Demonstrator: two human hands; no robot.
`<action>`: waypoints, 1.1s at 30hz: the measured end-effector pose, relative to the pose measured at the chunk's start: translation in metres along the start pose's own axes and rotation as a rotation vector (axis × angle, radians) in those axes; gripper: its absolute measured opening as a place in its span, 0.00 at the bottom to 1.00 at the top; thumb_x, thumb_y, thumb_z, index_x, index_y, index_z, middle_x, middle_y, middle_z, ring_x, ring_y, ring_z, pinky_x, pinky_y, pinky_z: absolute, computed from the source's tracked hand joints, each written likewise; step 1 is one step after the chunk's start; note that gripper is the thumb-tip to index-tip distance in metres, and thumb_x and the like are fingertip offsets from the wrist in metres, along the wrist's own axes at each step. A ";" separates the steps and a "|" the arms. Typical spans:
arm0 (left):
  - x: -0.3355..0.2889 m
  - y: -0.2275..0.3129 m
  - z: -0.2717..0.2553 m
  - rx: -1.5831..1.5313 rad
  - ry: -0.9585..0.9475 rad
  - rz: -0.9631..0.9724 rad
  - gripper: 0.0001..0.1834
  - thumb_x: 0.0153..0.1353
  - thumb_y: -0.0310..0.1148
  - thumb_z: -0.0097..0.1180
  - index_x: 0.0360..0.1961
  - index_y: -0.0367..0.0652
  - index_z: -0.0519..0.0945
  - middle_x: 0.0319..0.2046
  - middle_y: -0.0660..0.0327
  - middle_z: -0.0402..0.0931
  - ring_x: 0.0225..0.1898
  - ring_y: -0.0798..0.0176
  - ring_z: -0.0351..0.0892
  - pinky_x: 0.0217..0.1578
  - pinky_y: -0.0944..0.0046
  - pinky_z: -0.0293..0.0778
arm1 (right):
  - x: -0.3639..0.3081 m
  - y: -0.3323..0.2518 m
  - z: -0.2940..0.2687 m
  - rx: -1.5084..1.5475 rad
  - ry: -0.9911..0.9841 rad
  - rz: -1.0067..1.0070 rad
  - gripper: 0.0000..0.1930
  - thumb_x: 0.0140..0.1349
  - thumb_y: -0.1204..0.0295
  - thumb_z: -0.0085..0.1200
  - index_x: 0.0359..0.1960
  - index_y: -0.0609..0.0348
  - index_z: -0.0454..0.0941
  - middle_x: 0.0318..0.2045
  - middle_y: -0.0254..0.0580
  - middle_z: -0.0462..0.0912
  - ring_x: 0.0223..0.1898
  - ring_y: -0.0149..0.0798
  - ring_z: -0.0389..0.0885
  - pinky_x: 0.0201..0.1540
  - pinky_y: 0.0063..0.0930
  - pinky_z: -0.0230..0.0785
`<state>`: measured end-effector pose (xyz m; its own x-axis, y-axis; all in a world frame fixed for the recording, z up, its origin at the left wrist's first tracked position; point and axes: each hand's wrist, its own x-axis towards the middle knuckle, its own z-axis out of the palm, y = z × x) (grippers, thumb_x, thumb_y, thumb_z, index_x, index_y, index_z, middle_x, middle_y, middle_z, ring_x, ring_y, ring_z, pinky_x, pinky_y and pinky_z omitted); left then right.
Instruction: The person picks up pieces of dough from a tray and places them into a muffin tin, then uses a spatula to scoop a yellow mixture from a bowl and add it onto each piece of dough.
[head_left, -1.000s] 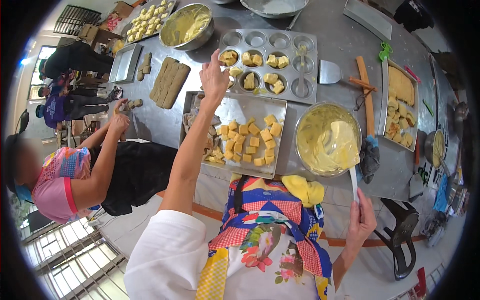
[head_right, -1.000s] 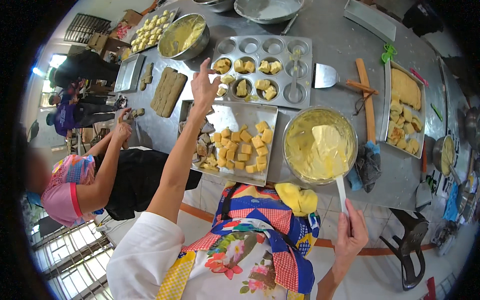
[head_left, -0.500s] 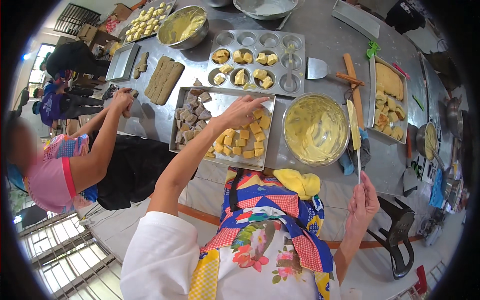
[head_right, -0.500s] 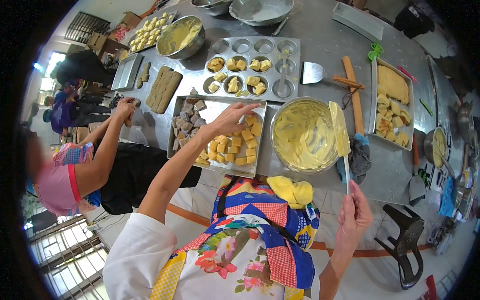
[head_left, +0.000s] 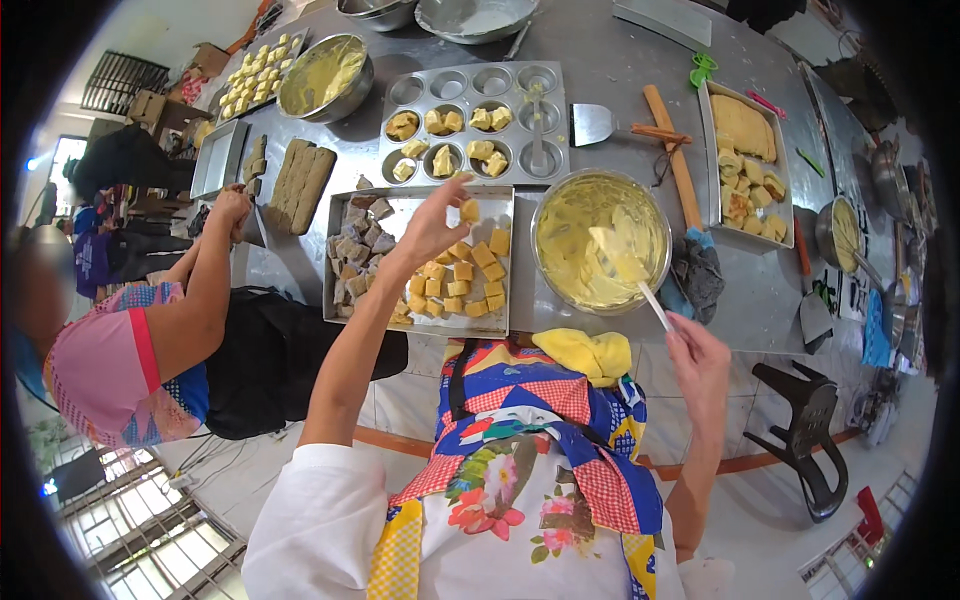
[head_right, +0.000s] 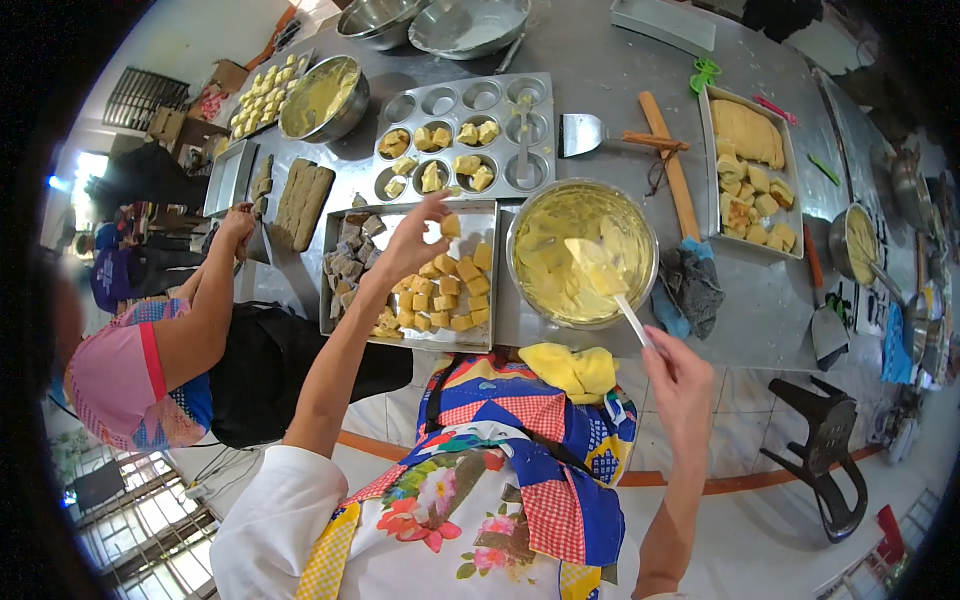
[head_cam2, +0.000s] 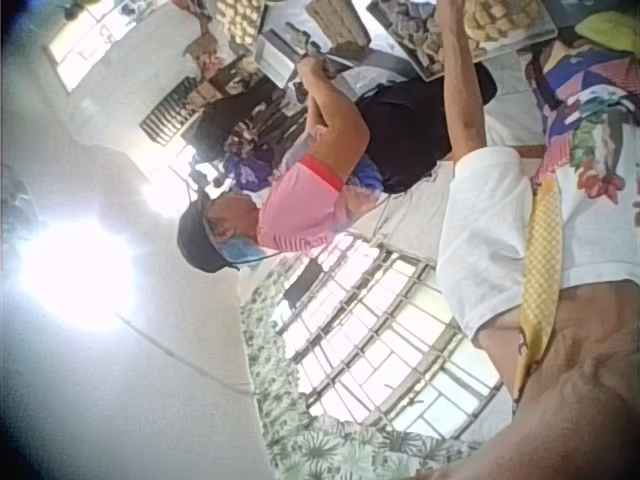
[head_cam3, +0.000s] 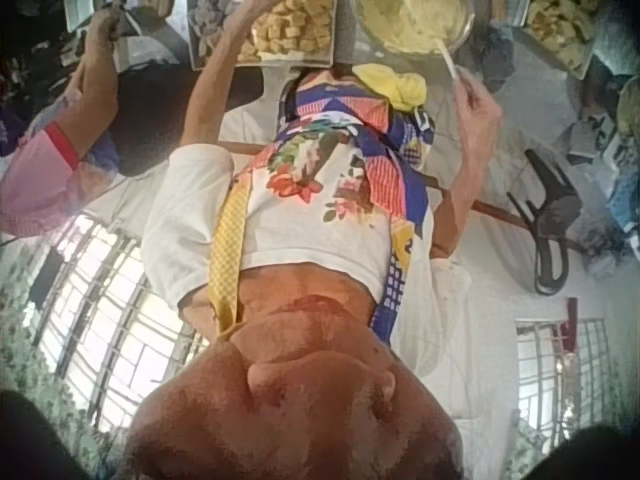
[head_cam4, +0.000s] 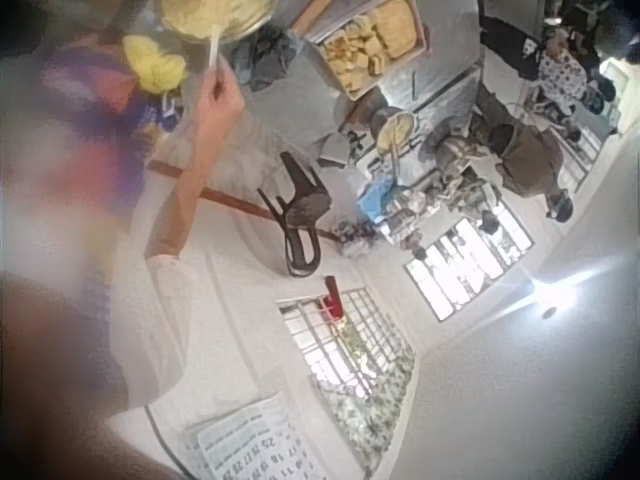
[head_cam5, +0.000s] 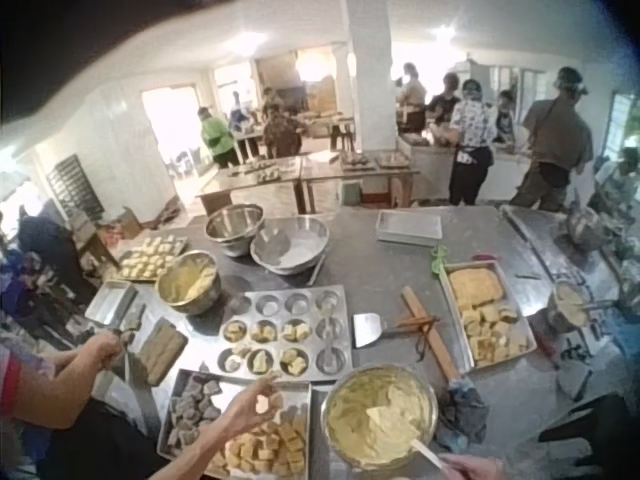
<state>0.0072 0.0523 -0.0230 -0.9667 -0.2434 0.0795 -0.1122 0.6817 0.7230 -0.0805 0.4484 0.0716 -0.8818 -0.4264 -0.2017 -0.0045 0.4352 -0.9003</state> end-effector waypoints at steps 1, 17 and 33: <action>0.001 0.020 -0.007 -0.059 0.027 -0.078 0.38 0.43 0.24 0.61 0.59 0.43 0.63 0.43 0.56 0.75 0.42 0.60 0.75 0.41 0.63 0.70 | 0.010 0.000 0.002 -0.089 -0.040 0.013 0.13 0.58 0.76 0.53 0.44 0.67 0.77 0.25 0.39 0.79 0.21 0.27 0.73 0.25 0.20 0.63; -0.038 0.102 -0.017 -1.053 0.279 -0.341 0.32 0.53 0.16 0.54 0.60 0.42 0.59 0.50 0.54 0.72 0.49 0.64 0.74 0.49 0.66 0.72 | 0.066 -0.013 0.013 -0.656 -0.110 -0.214 0.10 0.56 0.74 0.49 0.37 0.65 0.78 0.27 0.60 0.78 0.31 0.60 0.77 0.34 0.47 0.69; -0.015 0.110 0.022 -1.360 0.251 -0.420 0.24 0.57 0.22 0.56 0.54 0.43 0.62 0.45 0.59 0.69 0.40 0.67 0.74 0.41 0.68 0.74 | 0.049 -0.007 -0.011 0.342 -0.428 0.373 0.13 0.63 0.71 0.49 0.47 0.63 0.77 0.18 0.25 0.69 0.15 0.14 0.54 0.14 0.11 0.42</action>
<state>0.0045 0.1461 0.0408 -0.8366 -0.4671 -0.2863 0.0678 -0.6069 0.7919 -0.1295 0.4334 0.0719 -0.5297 -0.6043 -0.5952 0.4767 0.3682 -0.7982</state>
